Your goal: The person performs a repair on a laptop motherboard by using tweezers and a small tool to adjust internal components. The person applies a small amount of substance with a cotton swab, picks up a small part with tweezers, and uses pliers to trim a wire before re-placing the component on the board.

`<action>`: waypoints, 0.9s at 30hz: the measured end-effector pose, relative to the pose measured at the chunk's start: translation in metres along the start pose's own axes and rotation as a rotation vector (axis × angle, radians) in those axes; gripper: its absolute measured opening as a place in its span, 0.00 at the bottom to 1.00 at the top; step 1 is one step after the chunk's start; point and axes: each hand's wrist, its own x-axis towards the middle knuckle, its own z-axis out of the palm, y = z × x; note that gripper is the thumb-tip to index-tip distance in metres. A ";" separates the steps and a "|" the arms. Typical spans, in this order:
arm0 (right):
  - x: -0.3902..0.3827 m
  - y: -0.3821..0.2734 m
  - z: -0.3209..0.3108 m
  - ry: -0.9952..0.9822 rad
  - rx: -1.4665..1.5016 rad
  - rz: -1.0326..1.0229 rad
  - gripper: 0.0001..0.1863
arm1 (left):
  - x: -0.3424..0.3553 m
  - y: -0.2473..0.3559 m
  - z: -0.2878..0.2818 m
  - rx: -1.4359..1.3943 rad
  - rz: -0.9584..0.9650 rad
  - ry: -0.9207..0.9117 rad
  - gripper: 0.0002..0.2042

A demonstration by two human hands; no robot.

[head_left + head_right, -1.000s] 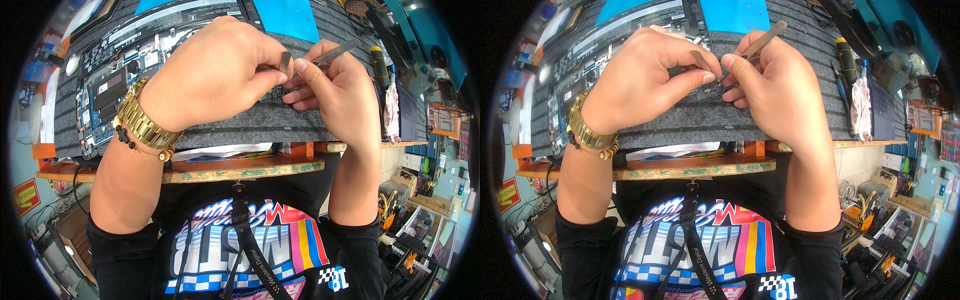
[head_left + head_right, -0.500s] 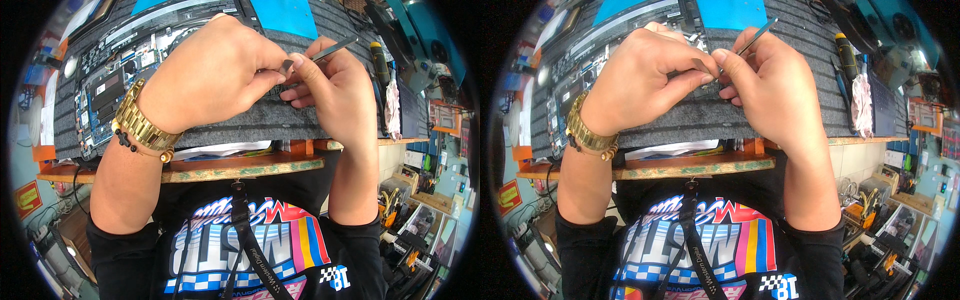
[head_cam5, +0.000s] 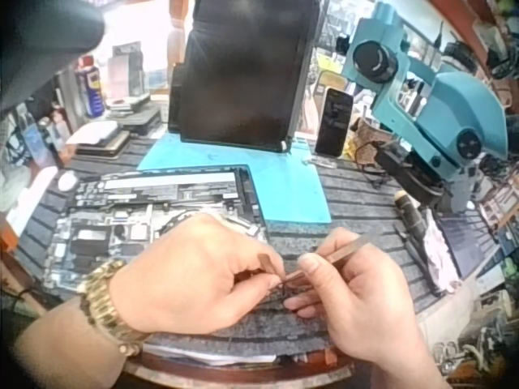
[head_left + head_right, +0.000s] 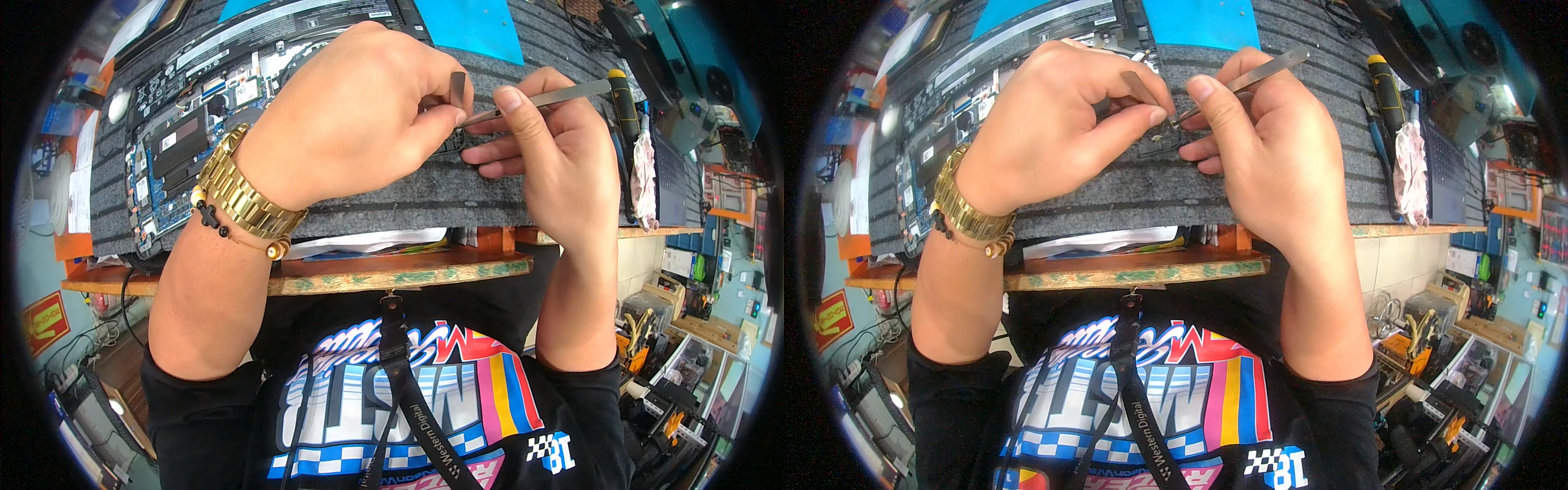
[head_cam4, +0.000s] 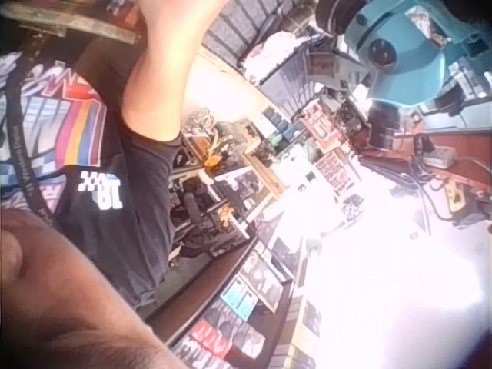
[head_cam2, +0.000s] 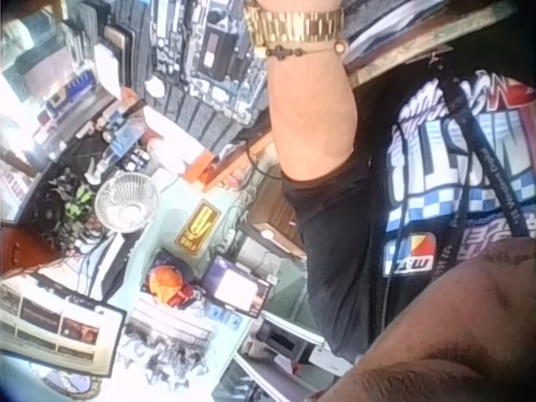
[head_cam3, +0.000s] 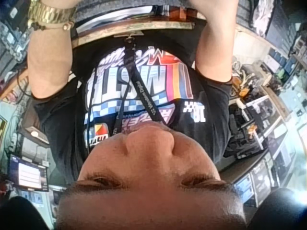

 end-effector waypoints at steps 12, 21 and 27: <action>-0.006 0.010 -0.003 -0.022 -0.012 -0.078 0.06 | 0.001 -0.001 -0.002 -0.079 -0.032 0.002 0.05; -0.014 0.020 0.000 0.021 -0.072 -0.185 0.06 | 0.002 0.000 -0.003 -0.158 -0.041 0.034 0.05; -0.019 0.026 0.005 0.066 -0.068 -0.290 0.03 | 0.001 -0.003 0.001 -0.052 0.046 0.033 0.04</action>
